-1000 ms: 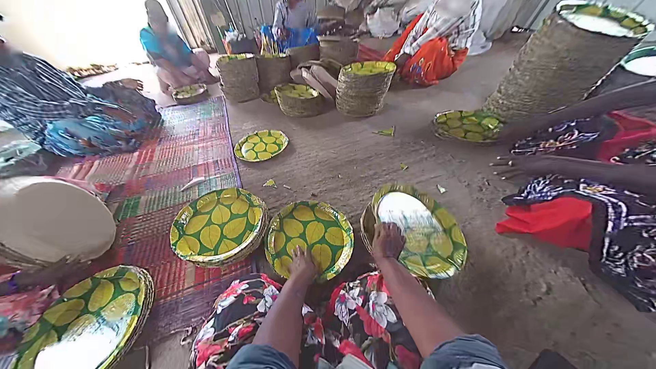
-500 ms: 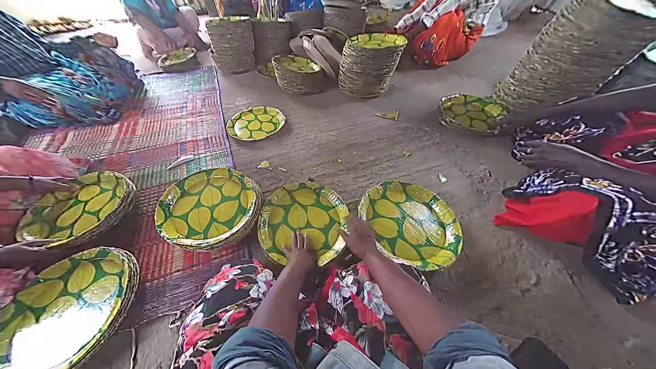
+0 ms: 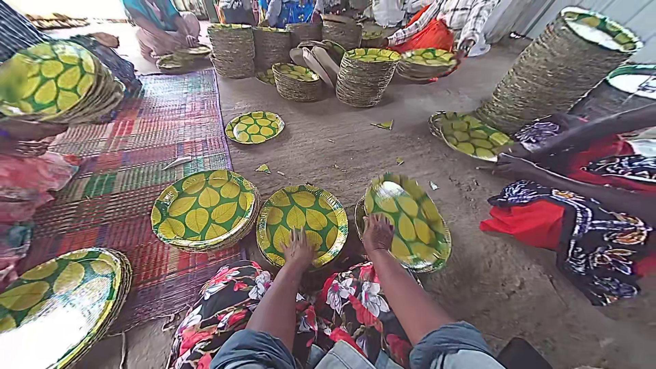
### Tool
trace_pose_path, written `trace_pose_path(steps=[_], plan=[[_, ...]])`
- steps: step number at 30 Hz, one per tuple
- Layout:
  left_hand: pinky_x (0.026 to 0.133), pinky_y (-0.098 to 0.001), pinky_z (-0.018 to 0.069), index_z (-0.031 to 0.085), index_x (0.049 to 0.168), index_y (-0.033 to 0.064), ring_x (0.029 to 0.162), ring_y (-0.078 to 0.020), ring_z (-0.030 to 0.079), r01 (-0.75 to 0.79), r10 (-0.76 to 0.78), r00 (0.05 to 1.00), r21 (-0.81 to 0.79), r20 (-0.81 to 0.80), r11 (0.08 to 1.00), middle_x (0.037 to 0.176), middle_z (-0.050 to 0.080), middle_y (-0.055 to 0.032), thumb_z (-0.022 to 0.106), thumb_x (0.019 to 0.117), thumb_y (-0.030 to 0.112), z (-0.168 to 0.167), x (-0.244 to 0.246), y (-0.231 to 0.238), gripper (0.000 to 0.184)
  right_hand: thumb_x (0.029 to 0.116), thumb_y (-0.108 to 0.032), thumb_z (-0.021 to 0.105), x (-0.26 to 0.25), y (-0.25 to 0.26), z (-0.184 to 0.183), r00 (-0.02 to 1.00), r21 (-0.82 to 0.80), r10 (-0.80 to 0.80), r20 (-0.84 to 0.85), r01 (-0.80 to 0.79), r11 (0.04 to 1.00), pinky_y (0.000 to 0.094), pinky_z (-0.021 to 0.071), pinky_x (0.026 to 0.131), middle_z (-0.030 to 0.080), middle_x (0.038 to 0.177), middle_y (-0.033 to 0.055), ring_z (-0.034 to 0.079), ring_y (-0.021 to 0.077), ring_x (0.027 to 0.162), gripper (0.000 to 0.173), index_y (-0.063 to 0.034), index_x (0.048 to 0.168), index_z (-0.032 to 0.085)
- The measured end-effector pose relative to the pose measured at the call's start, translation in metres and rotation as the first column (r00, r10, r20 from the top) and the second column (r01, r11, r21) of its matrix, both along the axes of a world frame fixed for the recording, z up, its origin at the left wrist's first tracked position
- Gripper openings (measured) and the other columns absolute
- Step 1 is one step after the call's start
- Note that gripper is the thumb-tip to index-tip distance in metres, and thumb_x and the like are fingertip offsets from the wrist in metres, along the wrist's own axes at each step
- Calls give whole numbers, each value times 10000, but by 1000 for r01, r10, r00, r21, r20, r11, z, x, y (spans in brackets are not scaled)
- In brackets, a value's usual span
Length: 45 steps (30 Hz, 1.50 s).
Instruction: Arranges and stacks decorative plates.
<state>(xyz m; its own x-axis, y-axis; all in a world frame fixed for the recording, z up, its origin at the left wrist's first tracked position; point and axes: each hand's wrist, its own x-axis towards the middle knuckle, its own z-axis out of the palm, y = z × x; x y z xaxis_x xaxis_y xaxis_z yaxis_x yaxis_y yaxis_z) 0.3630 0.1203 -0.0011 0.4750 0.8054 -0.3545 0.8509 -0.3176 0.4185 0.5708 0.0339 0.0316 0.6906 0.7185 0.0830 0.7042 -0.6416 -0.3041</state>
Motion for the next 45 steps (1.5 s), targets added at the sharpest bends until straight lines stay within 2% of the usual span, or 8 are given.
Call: trace_pose_path(steps=[5,10,14,21,28,36,41,45], plan=[[1246,-658,85,339,1572,-51,1556,-469,203,-358,91,884,540,459,762,1647,232,-330,348,1075,363,11,1,11,647,1064,-66,440,-32,-3,-9,768,-35,640,-21,-641,767,567,486,1063,609,1434,214,606,407,1300,336,24,1299,662],[1234,-698,52,336,1606,67,1596,-394,87,-63,62,998,56,31,996,1711,147,-214,508,1062,356,10,-14,3,639,1060,-207,510,-47,6,-18,588,-420,738,-330,-792,443,615,291,1185,511,1569,109,468,323,1453,370,-47,1370,632],[1227,-689,-64,267,1635,95,1607,-356,-12,-248,248,969,-17,3,969,1730,61,-186,658,978,323,7,-19,-2,797,1067,-138,465,-36,3,-21,724,-417,608,-327,-688,595,631,130,1248,483,1600,68,371,276,1528,379,-89,1399,642],[1146,-508,416,382,1496,-83,1432,-400,451,-819,954,198,-498,224,286,1521,435,-322,706,967,278,7,-41,20,717,1053,-72,501,-13,8,-41,824,-307,513,-242,-567,765,587,281,1223,406,1622,200,284,385,1554,343,-78,1344,683],[1062,-579,437,650,1261,-39,1265,-408,583,-670,874,204,-589,441,453,1303,636,-280,511,1088,363,44,-28,10,459,1035,14,473,2,-9,-13,947,192,209,-243,-164,968,579,357,1170,543,1427,343,489,495,1377,342,98,1345,591],[998,-471,478,287,1553,-21,1205,-334,547,-518,694,-440,-792,570,322,1428,487,-287,415,1122,351,71,-46,32,583,1050,-57,511,2,-7,-13,942,153,172,-288,-132,979,588,360,1166,538,1433,343,485,490,1384,359,94,1368,577],[860,-394,501,373,1508,-6,985,-274,600,-264,906,78,-868,416,421,1304,563,-239,365,1133,358,58,-23,2,523,1059,-332,575,3,-2,-18,951,-200,-46,-305,-17,980,620,332,1177,406,1543,361,375,494,1472,628,88,1502,426],[998,-484,485,452,1476,-27,1153,-340,623,-68,361,828,-563,429,824,1363,579,-264,389,1131,301,25,5,0,480,1021,-292,619,1,2,-24,973,-518,-85,-213,-38,854,625,431,1084,487,1497,312,472,448,1413,521,68,1392,555]])
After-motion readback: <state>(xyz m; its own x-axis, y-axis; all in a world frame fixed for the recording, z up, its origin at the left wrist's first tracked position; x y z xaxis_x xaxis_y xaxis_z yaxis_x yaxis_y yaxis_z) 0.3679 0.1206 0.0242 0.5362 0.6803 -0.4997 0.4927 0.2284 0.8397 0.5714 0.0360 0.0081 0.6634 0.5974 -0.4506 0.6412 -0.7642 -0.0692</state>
